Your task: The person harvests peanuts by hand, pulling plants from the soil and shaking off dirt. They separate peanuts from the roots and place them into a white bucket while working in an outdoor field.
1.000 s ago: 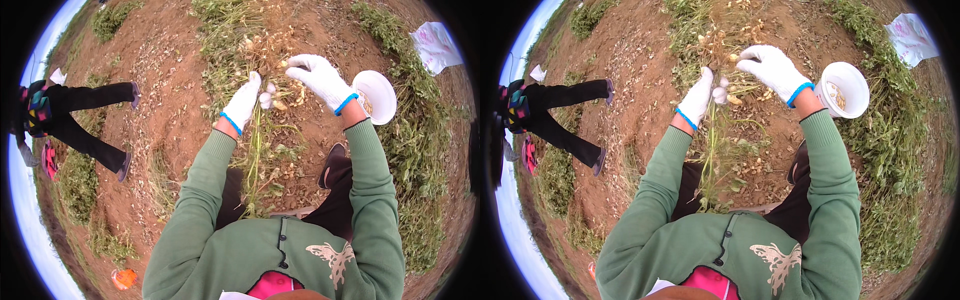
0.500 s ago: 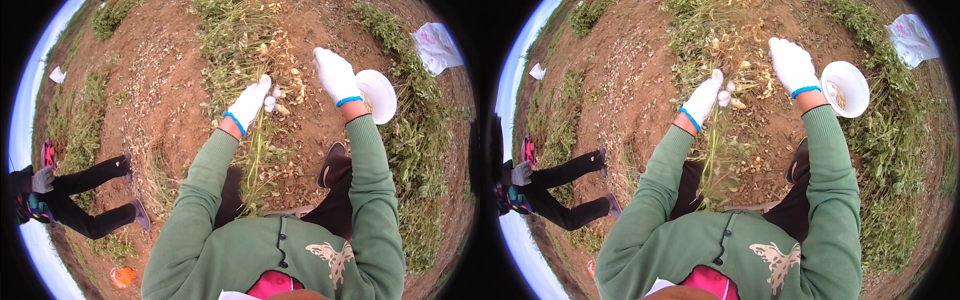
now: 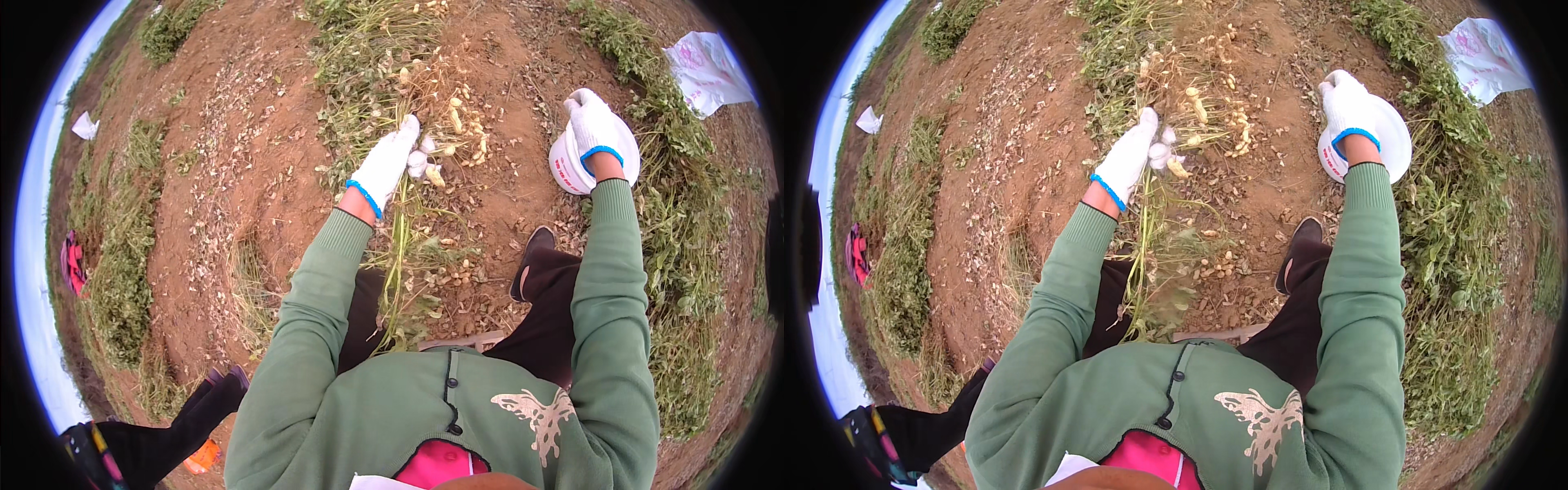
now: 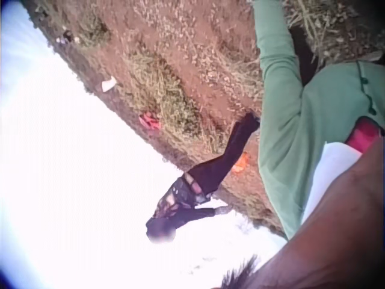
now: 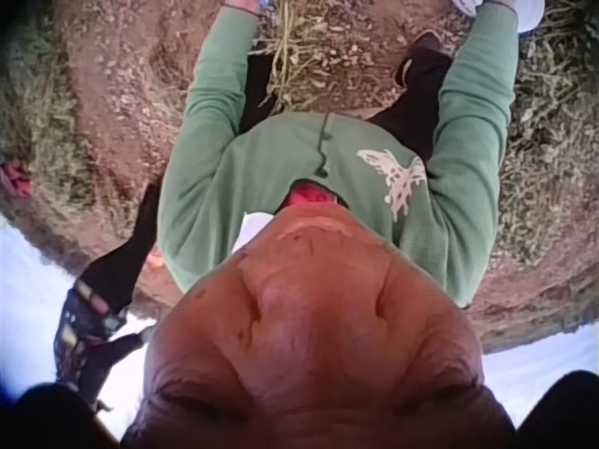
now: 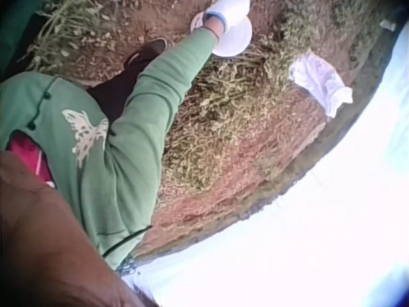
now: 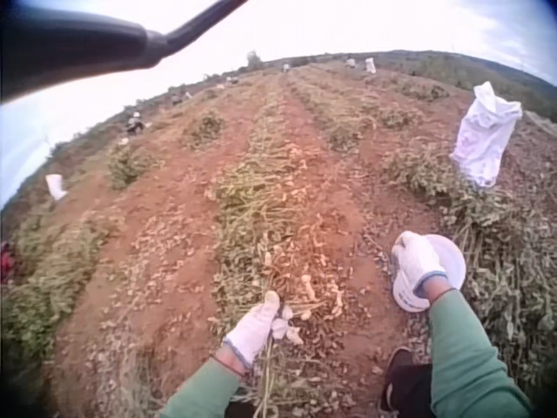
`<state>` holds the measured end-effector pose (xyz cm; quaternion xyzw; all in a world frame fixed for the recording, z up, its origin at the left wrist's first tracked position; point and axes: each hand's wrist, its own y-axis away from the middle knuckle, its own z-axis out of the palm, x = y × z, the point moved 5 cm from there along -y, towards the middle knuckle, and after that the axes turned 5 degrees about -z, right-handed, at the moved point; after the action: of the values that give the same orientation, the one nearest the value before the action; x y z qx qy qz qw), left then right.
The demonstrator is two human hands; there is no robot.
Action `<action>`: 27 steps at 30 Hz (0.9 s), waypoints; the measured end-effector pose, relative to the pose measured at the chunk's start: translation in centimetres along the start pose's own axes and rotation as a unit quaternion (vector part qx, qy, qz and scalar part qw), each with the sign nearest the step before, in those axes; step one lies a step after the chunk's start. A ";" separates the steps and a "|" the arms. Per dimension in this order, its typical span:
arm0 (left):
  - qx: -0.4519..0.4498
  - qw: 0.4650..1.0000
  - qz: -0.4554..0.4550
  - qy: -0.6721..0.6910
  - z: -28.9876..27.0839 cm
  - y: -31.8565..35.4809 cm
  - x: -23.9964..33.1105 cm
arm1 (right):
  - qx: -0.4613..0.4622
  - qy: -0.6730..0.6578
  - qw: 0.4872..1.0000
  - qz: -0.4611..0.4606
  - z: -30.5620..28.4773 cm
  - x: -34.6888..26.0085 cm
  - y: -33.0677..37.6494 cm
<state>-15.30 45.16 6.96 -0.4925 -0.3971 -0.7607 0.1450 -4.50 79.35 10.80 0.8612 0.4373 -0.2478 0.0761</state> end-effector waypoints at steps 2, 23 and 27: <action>-0.005 1.000 -0.004 0.009 -0.8 0.0 -0.2 | 0.032 0.046 0.998 -0.011 -1.1 0.4 0.2; -0.055 0.997 0.044 -0.027 1.1 -0.4 0.7 | -0.243 -0.474 0.844 -0.058 2.6 -15.2 5.7; -0.032 0.997 0.046 -0.053 0.8 -0.2 1.0 | -0.209 -0.463 0.860 -0.057 2.4 -15.3 5.3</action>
<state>-15.37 46.07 7.86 -0.5541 -0.3566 -0.7384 0.1434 -8.75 64.35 15.84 0.5849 0.4412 -0.5244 0.4339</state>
